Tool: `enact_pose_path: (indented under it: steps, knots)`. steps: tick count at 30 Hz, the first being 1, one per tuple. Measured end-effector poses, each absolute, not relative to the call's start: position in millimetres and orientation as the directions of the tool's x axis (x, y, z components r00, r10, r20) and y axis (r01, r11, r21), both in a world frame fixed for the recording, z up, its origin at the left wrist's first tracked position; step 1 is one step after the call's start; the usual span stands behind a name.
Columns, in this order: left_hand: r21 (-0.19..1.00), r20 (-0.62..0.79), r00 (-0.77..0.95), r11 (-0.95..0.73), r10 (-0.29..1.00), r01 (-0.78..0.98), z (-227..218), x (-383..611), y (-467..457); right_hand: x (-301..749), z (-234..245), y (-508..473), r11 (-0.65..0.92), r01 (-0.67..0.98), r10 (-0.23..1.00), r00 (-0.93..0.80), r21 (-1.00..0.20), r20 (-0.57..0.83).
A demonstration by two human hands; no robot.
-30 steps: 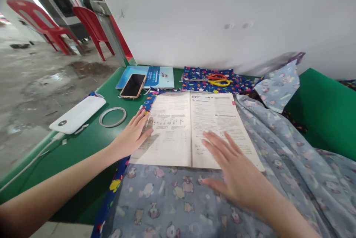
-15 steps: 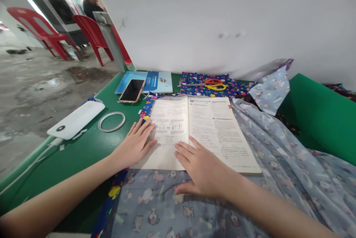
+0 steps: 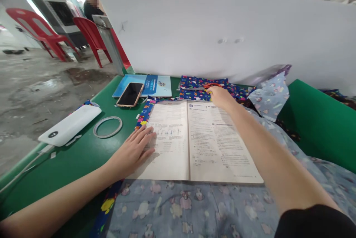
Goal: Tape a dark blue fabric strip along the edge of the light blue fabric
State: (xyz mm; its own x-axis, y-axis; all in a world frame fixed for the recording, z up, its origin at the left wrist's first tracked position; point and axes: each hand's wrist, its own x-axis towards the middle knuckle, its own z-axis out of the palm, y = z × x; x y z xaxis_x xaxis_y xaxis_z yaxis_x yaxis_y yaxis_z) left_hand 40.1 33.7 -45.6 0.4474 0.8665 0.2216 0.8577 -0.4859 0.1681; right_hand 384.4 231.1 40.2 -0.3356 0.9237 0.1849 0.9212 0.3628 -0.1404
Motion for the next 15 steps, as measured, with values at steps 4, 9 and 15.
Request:
enact_pose_path:
  steps: [4, 9, 15]
  knots:
    - [0.146, 0.24, 0.449, -0.489, 0.861, 0.86, -47, 41, 33, 412, 28, 283, 0.21, 0.976, 0.973, -0.203, -0.057, 0.106]
    - [0.133, 0.235, 0.445, -0.482, 0.864, 0.866, -47, 41, 34, 432, 11, 323, 0.275, 0.961, 0.96, -0.274, -0.014, 0.048]
    - [0.127, 0.218, 0.447, -0.48, 0.867, 0.868, -45, 41, 35, 445, 6, 349, 0.322, 0.945, 0.947, -0.322, 0.054, -0.01]
